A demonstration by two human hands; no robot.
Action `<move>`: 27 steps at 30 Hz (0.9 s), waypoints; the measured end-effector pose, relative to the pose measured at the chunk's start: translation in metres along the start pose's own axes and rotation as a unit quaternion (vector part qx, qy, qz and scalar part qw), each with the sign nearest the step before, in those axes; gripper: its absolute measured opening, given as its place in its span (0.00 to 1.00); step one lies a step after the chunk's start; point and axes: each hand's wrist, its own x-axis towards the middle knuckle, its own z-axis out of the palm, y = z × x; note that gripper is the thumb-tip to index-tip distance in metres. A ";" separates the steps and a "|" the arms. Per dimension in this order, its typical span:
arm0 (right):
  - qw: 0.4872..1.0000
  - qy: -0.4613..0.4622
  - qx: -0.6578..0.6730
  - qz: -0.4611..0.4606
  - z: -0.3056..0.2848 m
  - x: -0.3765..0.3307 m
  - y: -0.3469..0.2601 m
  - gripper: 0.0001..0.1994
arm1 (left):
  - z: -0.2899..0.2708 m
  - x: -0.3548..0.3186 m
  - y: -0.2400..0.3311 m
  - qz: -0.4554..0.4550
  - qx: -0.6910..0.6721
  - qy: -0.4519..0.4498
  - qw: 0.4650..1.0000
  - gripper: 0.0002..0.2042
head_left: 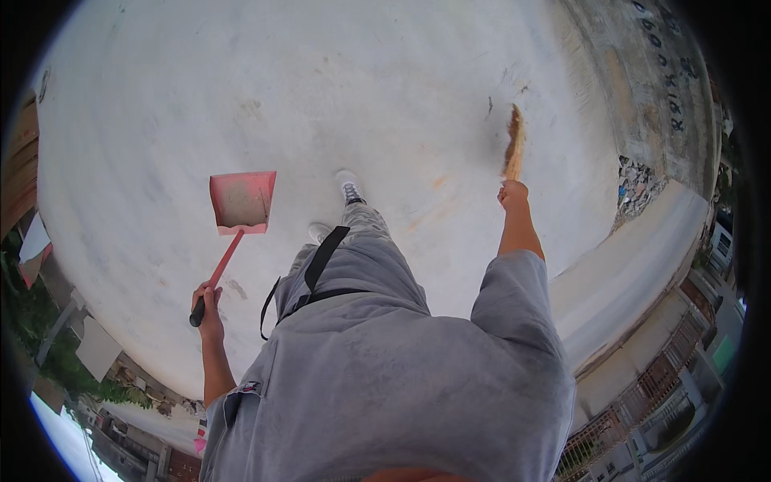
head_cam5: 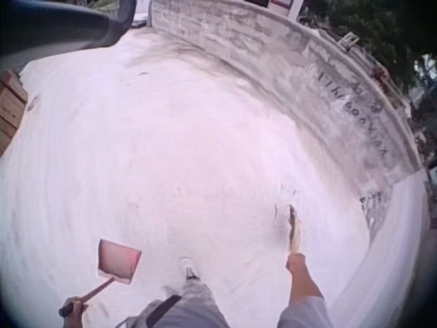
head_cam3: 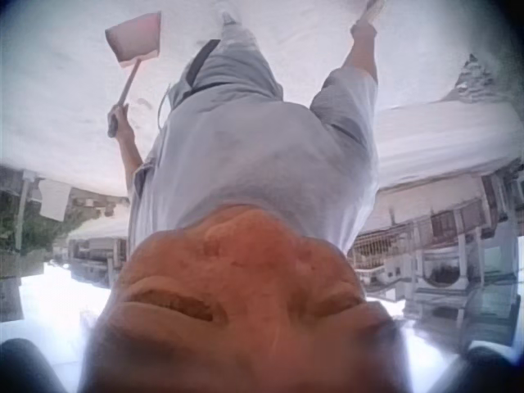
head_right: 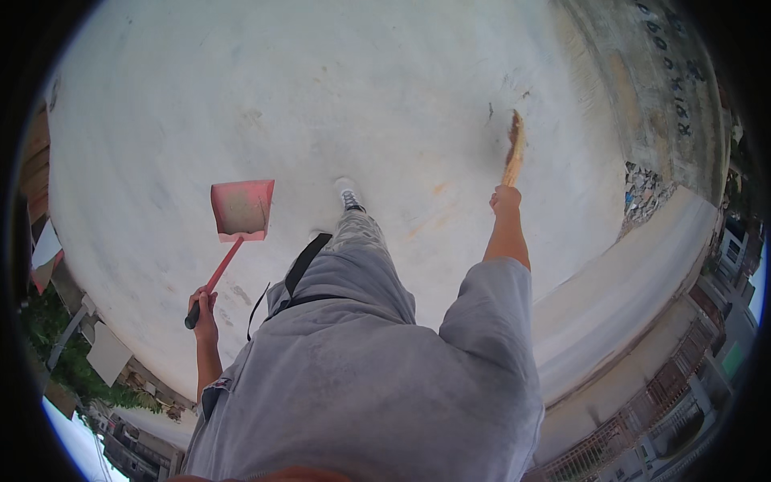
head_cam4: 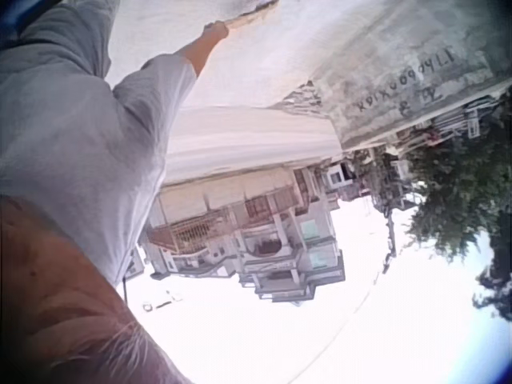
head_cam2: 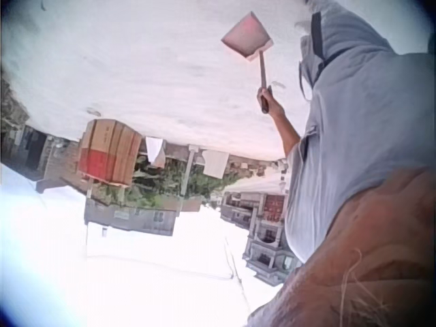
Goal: The person sweeps a concrete outdoor area using a broom and dustpan. They gather debris into the dustpan and continue sweeping across the surface, moving around stacked boxes and construction materials.
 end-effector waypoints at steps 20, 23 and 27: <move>0.862 -0.411 -0.274 0.113 0.247 -0.270 -0.009 0.06 | -0.061 0.130 -0.061 0.018 -0.191 0.165 0.967 0.06; 0.833 -0.440 -0.322 0.097 0.362 -0.331 0.009 0.05 | -0.097 0.130 -0.090 -0.039 -0.155 0.187 0.969 0.05; 0.800 -0.488 -0.341 0.079 0.503 -0.424 0.044 0.04 | -0.133 0.126 -0.092 -0.085 -0.183 0.202 0.958 0.05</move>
